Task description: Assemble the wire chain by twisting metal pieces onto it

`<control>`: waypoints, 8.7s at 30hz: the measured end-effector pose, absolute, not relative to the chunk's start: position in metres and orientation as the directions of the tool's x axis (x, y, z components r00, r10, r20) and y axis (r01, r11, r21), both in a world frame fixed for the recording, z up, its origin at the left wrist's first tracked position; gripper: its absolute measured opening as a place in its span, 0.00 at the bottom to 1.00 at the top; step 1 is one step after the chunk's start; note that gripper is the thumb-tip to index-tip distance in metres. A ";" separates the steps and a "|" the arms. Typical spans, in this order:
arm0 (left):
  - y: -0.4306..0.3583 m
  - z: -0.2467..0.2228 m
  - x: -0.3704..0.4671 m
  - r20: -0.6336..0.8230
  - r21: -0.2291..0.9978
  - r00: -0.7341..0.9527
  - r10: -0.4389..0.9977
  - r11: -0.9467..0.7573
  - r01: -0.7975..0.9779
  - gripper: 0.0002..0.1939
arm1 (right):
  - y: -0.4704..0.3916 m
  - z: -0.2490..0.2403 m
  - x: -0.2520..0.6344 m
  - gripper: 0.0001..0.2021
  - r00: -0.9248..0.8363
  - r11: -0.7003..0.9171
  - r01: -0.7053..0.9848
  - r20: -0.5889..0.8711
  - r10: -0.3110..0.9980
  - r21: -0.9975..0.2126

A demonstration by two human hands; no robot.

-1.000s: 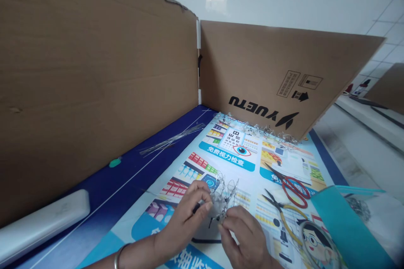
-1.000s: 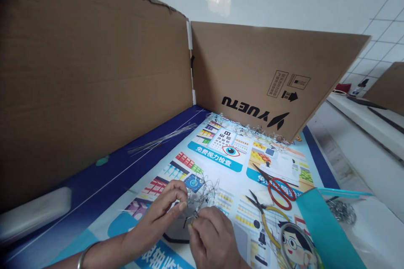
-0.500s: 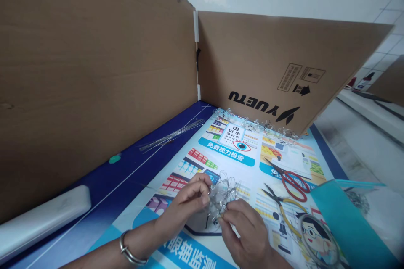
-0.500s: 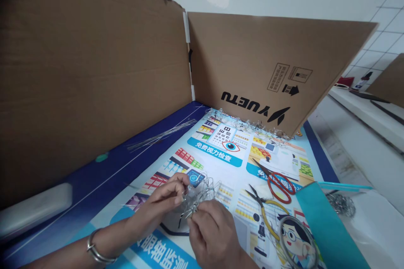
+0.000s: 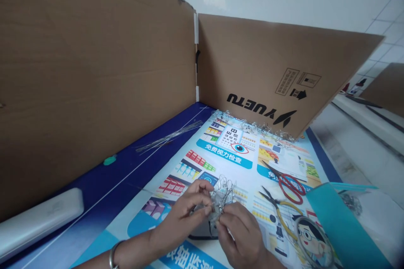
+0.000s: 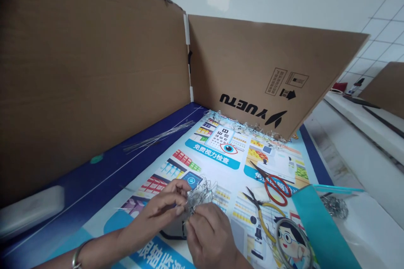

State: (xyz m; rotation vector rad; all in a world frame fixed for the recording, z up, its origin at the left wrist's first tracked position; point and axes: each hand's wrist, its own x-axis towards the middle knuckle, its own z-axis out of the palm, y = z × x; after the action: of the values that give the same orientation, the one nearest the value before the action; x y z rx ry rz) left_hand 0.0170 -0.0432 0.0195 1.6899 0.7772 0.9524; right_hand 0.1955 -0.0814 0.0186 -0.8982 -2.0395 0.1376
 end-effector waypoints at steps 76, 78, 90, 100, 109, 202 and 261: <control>-0.061 0.027 0.024 0.430 0.856 0.354 0.831 -0.500 0.132 0.06 | -0.085 0.054 0.196 0.10 -0.067 0.172 0.650 0.169 0.983 -0.741; -0.061 0.027 0.024 0.434 0.863 0.347 0.831 -0.494 0.104 0.06 | -0.085 0.053 0.196 0.10 -0.075 0.183 0.644 0.177 0.981 -0.743; -0.062 0.027 0.025 0.375 0.883 0.365 0.852 -0.448 0.140 0.02 | -0.085 0.048 0.194 0.12 -0.086 0.150 0.540 0.123 0.989 -0.828; -0.063 0.034 0.030 0.208 0.932 0.354 0.912 -0.295 0.210 0.05 | -0.084 0.056 0.191 0.12 -0.104 0.182 0.572 0.149 0.983 -0.800; -0.063 0.031 0.033 0.155 0.926 0.364 0.918 -0.263 0.270 0.09 | -0.085 0.058 0.191 0.14 -0.128 0.142 0.566 0.083 0.988 -0.812; -0.054 0.050 0.013 -0.058 0.989 0.780 0.624 0.142 -0.039 0.03 | -0.093 0.045 0.181 0.09 -0.094 0.256 0.633 0.256 0.962 -0.730; -0.062 0.038 0.043 0.114 0.979 0.321 0.940 -0.162 0.127 0.11 | -0.098 0.031 0.175 0.16 -0.285 0.623 0.745 0.731 0.620 -0.238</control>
State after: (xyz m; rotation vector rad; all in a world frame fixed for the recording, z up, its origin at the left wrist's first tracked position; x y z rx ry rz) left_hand 0.0429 -0.0617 0.0383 1.5577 1.0039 0.9908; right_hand 0.1754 -0.0981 0.0307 -1.0723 -2.0017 -0.1873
